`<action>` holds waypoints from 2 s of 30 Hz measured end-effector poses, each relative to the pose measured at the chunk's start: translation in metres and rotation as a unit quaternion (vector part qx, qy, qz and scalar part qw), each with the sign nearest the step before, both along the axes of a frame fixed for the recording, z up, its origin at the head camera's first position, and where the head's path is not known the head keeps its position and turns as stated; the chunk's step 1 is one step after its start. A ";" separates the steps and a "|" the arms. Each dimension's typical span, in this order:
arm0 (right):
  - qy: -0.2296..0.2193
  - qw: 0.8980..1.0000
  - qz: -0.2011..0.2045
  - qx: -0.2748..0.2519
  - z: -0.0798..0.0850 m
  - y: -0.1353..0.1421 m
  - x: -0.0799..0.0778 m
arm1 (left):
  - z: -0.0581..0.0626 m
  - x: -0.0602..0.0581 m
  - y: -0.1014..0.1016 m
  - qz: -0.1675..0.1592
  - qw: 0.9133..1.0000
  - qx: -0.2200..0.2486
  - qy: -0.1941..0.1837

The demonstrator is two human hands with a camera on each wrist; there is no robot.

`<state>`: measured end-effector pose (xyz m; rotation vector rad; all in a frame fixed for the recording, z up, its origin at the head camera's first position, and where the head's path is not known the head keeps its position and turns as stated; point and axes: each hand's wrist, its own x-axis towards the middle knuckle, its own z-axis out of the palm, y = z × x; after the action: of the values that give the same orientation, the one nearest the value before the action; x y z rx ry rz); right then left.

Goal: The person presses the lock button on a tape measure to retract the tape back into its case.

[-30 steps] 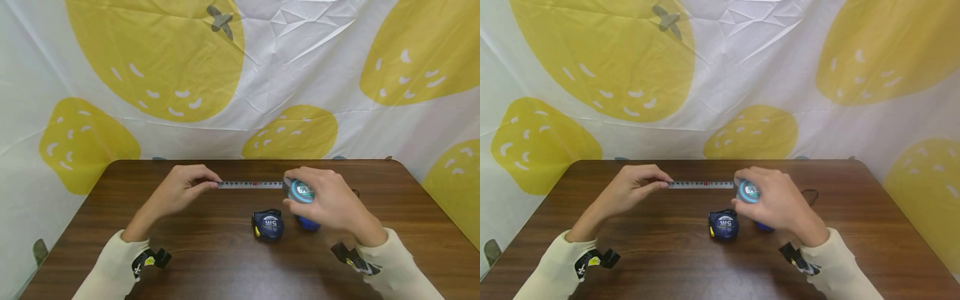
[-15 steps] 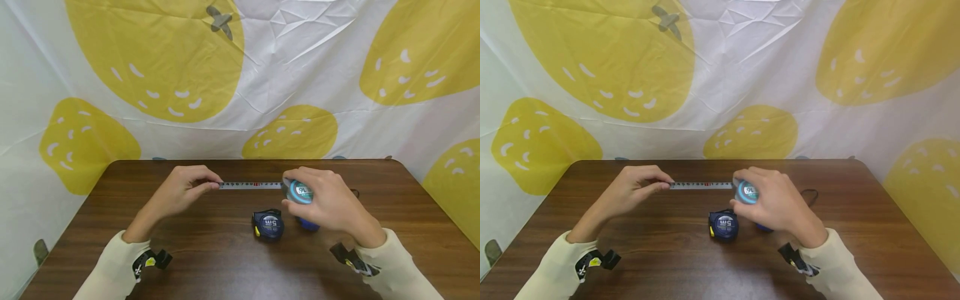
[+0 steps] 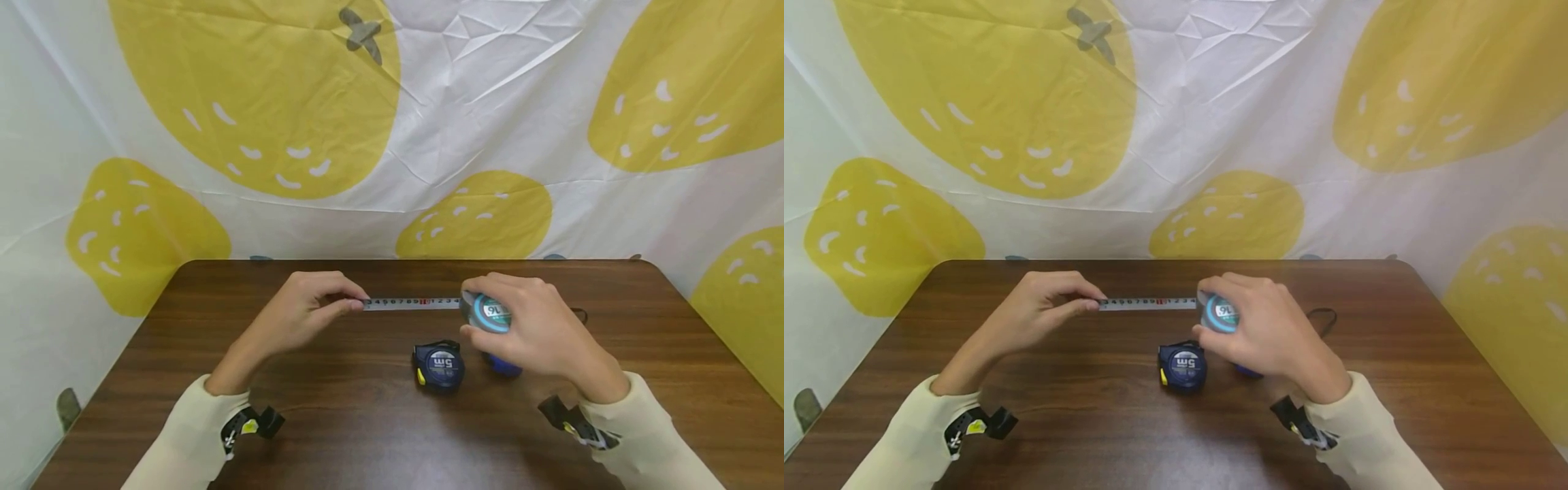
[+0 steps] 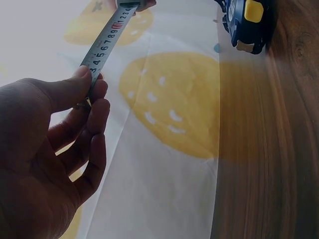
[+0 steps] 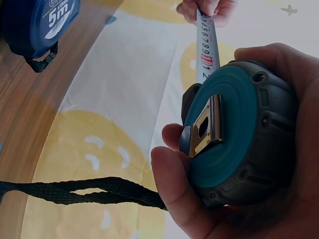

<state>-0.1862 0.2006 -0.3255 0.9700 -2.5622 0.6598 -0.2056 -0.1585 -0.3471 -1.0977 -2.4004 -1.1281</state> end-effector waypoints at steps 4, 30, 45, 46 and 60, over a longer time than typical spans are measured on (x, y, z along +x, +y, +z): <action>0.001 1.000 0.004 0.000 0.000 -0.001 0.000 | 0.000 0.001 0.002 -0.005 1.000 0.001 0.001; 0.024 0.999 0.028 0.001 -0.002 -0.014 0.010 | -0.002 0.006 0.010 -0.032 0.999 0.003 -0.014; 0.019 0.999 0.024 0.008 -0.006 -0.022 0.014 | -0.003 0.009 0.015 -0.040 0.999 -0.006 -0.013; 0.020 1.000 0.023 0.008 -0.006 -0.022 0.014 | -0.003 0.010 0.016 -0.040 0.999 -0.006 -0.014; 0.021 1.000 0.023 0.001 -0.009 -0.029 0.019 | -0.006 0.010 0.021 -0.060 0.998 0.009 -0.005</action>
<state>-0.1672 0.1711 -0.3344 1.0346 -2.5123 0.6428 -0.1957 -0.1374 -0.3531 -1.2487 -2.3553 -1.1935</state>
